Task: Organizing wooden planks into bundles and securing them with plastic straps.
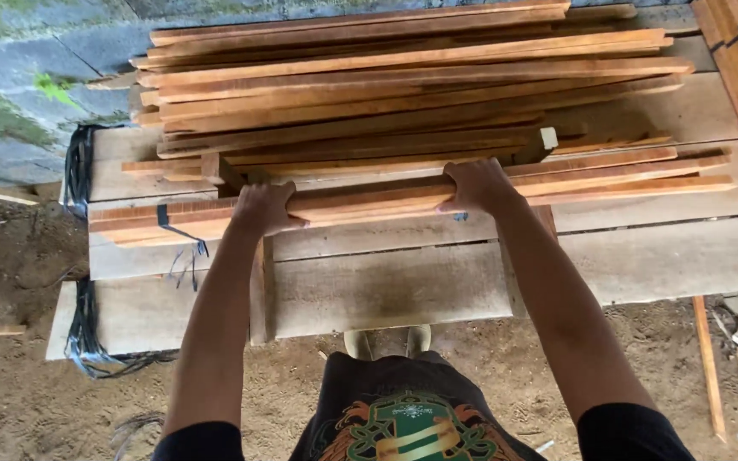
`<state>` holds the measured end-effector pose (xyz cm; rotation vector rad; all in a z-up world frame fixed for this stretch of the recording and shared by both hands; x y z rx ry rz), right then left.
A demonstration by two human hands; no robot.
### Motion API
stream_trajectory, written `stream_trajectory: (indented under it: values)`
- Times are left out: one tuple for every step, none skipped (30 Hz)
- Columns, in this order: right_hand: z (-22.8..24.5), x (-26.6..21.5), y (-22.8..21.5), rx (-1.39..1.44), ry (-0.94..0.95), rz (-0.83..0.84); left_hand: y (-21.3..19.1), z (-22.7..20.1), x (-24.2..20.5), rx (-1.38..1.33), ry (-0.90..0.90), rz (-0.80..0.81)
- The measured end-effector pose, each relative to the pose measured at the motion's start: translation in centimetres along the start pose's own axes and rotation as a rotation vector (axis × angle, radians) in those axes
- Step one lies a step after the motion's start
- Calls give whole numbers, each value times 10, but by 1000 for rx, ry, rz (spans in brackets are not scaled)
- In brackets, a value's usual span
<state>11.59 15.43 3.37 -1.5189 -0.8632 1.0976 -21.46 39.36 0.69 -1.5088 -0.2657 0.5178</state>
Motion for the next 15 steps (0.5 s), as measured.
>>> stream_trajectory:
  values:
    - [-6,4,12,0,12,16,-6,-3,-3,17,0,10]
    - [-2,-1,8,-2,11,15,-2,-4,-5,16,-2,8]
    - [1,-6,4,-48,13,6,1,-4,-7,8,-13,2]
    - [2,-11,0,-94,17,-3,4,-5,-7,-1,-22,-5]
    - [9,-21,-3,-97,17,-4,12,-5,-13,-2,-22,-8]
    - [14,-29,-4,-91,15,42,21,-6,-15,17,-14,11]
    - [19,-35,-4,-84,13,88,29,-6,-16,35,-5,30]
    - [17,-41,7,-87,10,80,34,-9,-26,37,-10,24]
    - [15,-45,22,-86,4,105,38,-12,-35,51,-1,3]
    - [15,-53,41,-81,-2,136,45,-18,-48,62,11,-9]
    - [31,-77,17,-80,-5,137,22,-35,-68,63,9,-7]
    - [42,-99,1,-80,7,247,18,-47,-85,78,0,197]
    - [53,-122,-16,-81,19,358,12,-60,-105,92,-10,401]
    - [48,-124,1,-81,21,358,9,-60,-114,92,-9,400]
    - [45,-126,14,-55,0,333,-6,-63,-119,12,19,268]
Point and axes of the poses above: each hand's wrist, its own x-axis towards the middle knuckle, its own y-axis out of the palm, z = x × y, the point moved 10 cm from there along x, towards the middle knuckle, and after that the axes turned 4 degrees about y, right-handed, at the moved point
